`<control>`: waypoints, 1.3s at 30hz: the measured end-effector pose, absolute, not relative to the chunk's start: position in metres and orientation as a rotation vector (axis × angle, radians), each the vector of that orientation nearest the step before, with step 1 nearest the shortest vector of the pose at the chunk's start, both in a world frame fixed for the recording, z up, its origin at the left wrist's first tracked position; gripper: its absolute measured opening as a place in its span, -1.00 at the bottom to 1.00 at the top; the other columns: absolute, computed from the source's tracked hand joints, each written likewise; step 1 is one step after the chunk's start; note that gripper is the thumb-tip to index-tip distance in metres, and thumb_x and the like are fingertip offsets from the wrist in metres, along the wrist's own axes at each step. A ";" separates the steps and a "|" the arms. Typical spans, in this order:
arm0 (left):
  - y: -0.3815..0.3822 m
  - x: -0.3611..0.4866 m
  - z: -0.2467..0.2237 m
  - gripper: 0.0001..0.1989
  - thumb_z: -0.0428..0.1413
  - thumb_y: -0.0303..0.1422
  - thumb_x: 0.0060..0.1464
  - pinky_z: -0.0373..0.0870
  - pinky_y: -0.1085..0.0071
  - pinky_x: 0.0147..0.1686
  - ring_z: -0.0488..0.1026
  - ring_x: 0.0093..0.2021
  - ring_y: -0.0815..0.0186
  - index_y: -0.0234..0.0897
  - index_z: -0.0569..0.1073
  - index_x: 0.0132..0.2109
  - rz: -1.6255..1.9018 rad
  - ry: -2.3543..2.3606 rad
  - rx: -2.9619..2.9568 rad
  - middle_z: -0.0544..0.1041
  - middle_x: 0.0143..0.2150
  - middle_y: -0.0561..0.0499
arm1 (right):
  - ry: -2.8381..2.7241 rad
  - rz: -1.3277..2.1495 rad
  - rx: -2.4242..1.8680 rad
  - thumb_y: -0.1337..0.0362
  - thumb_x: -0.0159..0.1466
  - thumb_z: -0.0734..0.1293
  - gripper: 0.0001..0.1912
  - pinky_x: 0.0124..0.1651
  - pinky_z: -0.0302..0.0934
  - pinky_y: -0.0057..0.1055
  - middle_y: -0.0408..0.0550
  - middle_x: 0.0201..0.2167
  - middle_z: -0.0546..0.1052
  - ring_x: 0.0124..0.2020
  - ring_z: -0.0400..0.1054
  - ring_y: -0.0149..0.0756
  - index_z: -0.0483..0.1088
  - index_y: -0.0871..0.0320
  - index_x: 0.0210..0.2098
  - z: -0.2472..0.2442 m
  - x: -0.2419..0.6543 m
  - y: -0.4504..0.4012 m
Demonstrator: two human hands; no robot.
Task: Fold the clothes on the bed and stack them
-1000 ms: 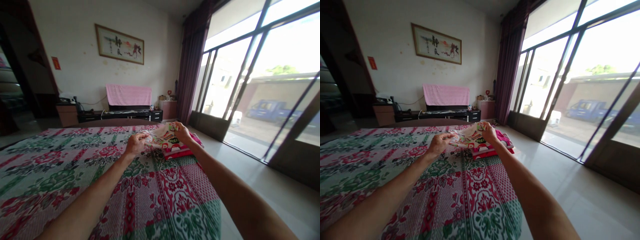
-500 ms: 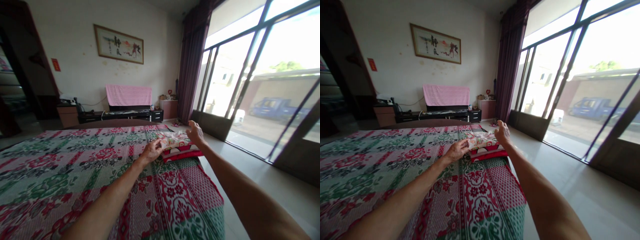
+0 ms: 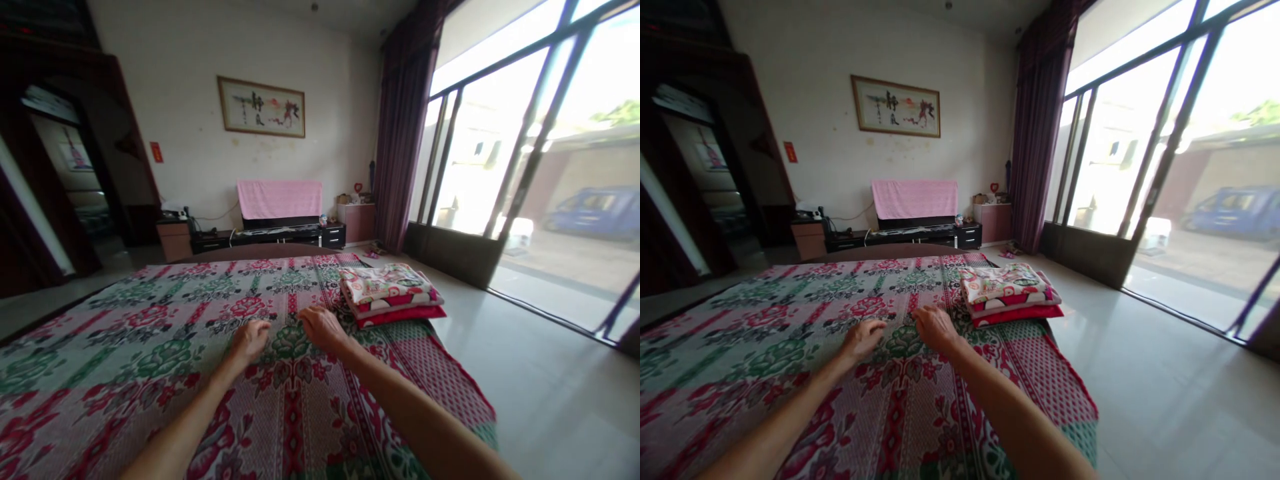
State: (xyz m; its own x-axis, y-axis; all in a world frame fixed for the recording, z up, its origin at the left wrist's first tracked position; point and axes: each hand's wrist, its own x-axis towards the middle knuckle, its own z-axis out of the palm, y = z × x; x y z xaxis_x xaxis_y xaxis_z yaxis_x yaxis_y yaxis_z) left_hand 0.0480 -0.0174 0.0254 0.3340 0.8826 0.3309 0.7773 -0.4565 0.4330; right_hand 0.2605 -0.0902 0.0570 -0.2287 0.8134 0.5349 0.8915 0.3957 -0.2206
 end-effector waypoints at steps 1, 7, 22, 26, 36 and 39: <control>-0.015 0.035 0.022 -0.69 -0.03 -0.49 -0.01 0.36 0.38 -0.01 0.51 -0.07 0.24 -0.25 0.58 -0.20 0.819 1.542 2.429 0.60 -0.11 -0.06 | -2.075 -0.117 -1.477 0.42 0.22 0.19 -0.74 -0.15 0.17 -0.51 -0.02 -0.31 0.58 -0.24 0.43 -0.32 0.50 0.12 -0.25 0.050 0.253 -0.086; -0.005 -0.010 0.007 -0.70 -0.07 -0.46 0.00 0.38 0.35 -0.03 0.51 -0.14 0.25 -0.22 0.56 -0.27 0.943 1.451 2.650 0.59 -0.16 -0.05 | -1.809 0.062 -1.622 0.45 0.19 0.19 -0.71 -0.15 0.21 -0.53 -0.02 -0.26 0.61 -0.22 0.47 -0.31 0.54 0.11 -0.28 0.024 0.236 -0.069; -0.009 -0.013 0.003 -0.70 -0.07 -0.46 0.07 0.34 0.33 0.03 0.47 -0.10 0.27 -0.22 0.55 -0.21 0.996 1.372 2.654 0.56 -0.15 -0.04 | -1.732 0.099 -1.514 0.46 0.18 0.21 -0.75 -0.13 0.21 -0.53 -0.08 -0.31 0.60 -0.23 0.46 -0.33 0.50 0.11 -0.31 0.013 0.238 -0.065; -0.009 -0.013 0.003 -0.69 -0.08 -0.45 0.07 0.35 0.32 0.03 0.47 -0.09 0.25 -0.23 0.55 -0.20 0.978 1.397 2.667 0.56 -0.14 -0.05 | -1.723 0.121 -1.500 0.47 0.17 0.21 -0.75 -0.12 0.22 -0.52 -0.07 -0.30 0.60 -0.23 0.46 -0.32 0.50 0.12 -0.32 0.013 0.238 -0.065; -0.012 -0.012 0.007 -0.70 -0.08 -0.43 0.05 0.36 0.31 0.01 0.48 -0.13 0.25 -0.22 0.56 -0.24 1.015 1.381 2.612 0.57 -0.15 -0.05 | -1.748 0.083 -1.533 0.44 0.20 0.19 -0.73 -0.12 0.23 -0.52 -0.08 -0.28 0.61 -0.24 0.47 -0.32 0.52 0.11 -0.30 0.015 0.239 -0.064; -0.011 -0.013 0.006 -0.71 -0.07 -0.42 0.04 0.36 0.32 0.02 0.48 -0.12 0.25 -0.21 0.56 -0.25 1.027 1.374 2.610 0.57 -0.15 -0.05 | -1.755 0.074 -1.551 0.46 0.19 0.19 -0.71 -0.11 0.22 -0.52 -0.07 -0.26 0.61 -0.23 0.47 -0.32 0.52 0.12 -0.28 0.015 0.239 -0.064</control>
State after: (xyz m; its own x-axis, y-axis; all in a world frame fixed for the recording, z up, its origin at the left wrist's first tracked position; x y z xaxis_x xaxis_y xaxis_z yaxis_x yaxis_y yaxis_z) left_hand -0.0128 -0.0112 0.0061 0.3968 0.7413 0.5414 0.7289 -0.6129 0.3050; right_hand 0.2386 -0.0642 0.0149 0.0455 0.8644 0.5008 0.8190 0.2548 -0.5141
